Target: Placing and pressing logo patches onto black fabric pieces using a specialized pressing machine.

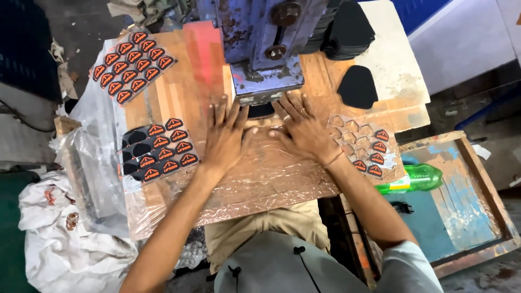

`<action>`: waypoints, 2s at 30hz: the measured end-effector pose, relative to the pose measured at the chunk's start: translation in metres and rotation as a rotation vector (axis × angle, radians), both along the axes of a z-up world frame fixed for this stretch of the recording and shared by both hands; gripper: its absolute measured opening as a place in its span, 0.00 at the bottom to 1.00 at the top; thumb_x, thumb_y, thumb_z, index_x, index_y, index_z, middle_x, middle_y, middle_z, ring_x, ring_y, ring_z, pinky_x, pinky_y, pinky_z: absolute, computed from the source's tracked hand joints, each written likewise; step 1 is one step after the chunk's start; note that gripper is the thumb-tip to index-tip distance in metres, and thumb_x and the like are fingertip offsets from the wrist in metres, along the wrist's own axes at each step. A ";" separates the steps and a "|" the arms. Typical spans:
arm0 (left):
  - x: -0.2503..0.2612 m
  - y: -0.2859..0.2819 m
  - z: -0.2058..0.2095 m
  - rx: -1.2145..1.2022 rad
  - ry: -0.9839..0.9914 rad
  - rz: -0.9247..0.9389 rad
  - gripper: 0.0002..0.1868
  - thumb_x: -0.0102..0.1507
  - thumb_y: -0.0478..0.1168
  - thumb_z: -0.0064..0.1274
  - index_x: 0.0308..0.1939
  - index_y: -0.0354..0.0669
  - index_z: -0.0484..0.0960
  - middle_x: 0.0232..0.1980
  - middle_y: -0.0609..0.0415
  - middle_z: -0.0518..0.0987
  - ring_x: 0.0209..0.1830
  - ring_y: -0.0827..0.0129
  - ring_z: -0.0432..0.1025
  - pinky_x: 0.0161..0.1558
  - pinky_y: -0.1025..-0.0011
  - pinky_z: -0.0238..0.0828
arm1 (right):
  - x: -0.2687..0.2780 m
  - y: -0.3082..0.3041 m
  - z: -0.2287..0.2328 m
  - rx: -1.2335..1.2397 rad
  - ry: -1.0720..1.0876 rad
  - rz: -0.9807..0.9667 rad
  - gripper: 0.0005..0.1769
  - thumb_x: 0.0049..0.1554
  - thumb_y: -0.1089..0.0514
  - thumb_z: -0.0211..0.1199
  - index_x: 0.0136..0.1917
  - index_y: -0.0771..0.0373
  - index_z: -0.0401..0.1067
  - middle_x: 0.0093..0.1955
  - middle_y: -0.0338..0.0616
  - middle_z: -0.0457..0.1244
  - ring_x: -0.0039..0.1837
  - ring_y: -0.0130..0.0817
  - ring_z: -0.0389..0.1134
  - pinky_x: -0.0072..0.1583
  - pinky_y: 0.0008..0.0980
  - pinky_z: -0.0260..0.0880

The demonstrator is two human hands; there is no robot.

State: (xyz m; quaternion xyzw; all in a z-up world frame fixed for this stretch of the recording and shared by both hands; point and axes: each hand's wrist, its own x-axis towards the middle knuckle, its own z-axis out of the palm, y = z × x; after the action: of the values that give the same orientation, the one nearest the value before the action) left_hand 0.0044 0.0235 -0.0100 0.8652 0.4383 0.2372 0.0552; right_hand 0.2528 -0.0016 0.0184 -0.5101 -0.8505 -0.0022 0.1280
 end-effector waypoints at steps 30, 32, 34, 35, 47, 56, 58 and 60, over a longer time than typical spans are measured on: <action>-0.003 -0.084 -0.002 -0.903 -1.251 -0.110 0.21 0.77 0.41 0.46 0.70 0.30 0.72 0.57 0.51 0.80 0.55 0.73 0.72 0.55 0.72 0.72 | -0.066 -0.121 0.068 0.021 0.580 0.170 0.23 0.52 0.62 0.72 0.62 0.62 0.76 0.57 0.50 0.68 0.59 0.48 0.71 0.58 0.40 0.75; -0.008 -0.081 0.003 -0.988 -1.234 -0.036 0.20 0.75 0.40 0.44 0.67 0.31 0.74 0.51 0.53 0.82 0.47 0.75 0.75 0.45 0.71 0.79 | -0.038 -0.126 0.050 -0.003 0.610 -0.142 0.20 0.56 0.65 0.69 0.62 0.61 0.78 0.45 0.38 0.71 0.43 0.31 0.72 0.45 0.32 0.72; -0.010 -0.079 0.007 -1.025 -1.239 -0.027 0.20 0.74 0.41 0.44 0.67 0.32 0.73 0.51 0.53 0.82 0.45 0.76 0.76 0.41 0.72 0.81 | -0.039 -0.112 0.063 -0.007 0.725 -0.163 0.20 0.59 0.65 0.69 0.64 0.64 0.74 0.51 0.43 0.70 0.48 0.32 0.73 0.48 0.30 0.74; -0.010 -0.078 0.009 -1.065 -1.239 -0.025 0.21 0.73 0.41 0.43 0.67 0.33 0.72 0.50 0.54 0.82 0.44 0.76 0.77 0.38 0.73 0.83 | -0.038 -0.105 0.070 -0.006 0.840 -0.189 0.20 0.62 0.65 0.68 0.66 0.67 0.71 0.57 0.48 0.69 0.54 0.32 0.74 0.51 0.28 0.77; -0.021 -0.078 0.015 -0.874 -0.838 0.041 0.31 0.64 0.37 0.58 0.71 0.38 0.69 0.43 0.49 0.87 0.36 0.74 0.80 0.37 0.73 0.81 | -0.012 -0.085 0.010 -0.648 1.220 -0.285 0.17 0.58 0.66 0.67 0.60 0.69 0.69 0.43 0.40 0.71 0.43 0.21 0.71 0.43 0.21 0.74; 0.003 0.015 -0.010 -0.320 -0.542 0.177 0.09 0.60 0.42 0.67 0.36 0.41 0.86 0.31 0.48 0.85 0.30 0.58 0.82 0.39 0.61 0.76 | 0.001 0.014 0.001 -0.467 1.076 -0.150 0.07 0.59 0.66 0.68 0.49 0.67 0.70 0.42 0.43 0.69 0.35 0.28 0.71 0.36 0.26 0.71; 0.009 0.045 -0.002 -0.252 -0.512 0.203 0.07 0.58 0.39 0.66 0.34 0.40 0.86 0.32 0.46 0.85 0.31 0.54 0.81 0.39 0.59 0.76 | 0.012 0.048 -0.029 -0.343 0.888 -0.166 0.08 0.60 0.64 0.70 0.43 0.67 0.72 0.40 0.46 0.68 0.35 0.32 0.70 0.37 0.30 0.69; 0.011 0.069 0.004 -0.176 -0.481 0.225 0.06 0.56 0.37 0.66 0.32 0.38 0.86 0.32 0.43 0.84 0.33 0.50 0.80 0.39 0.57 0.75 | 0.015 0.070 -0.035 -0.211 0.703 -0.180 0.12 0.60 0.62 0.73 0.37 0.67 0.74 0.37 0.49 0.66 0.34 0.35 0.68 0.37 0.33 0.66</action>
State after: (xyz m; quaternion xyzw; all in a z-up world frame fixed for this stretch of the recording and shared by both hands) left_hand 0.0154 0.0929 -0.0057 0.7219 0.5248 0.4014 0.2057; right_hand 0.2675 0.0685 -0.0171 -0.5630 -0.7019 0.2492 0.3580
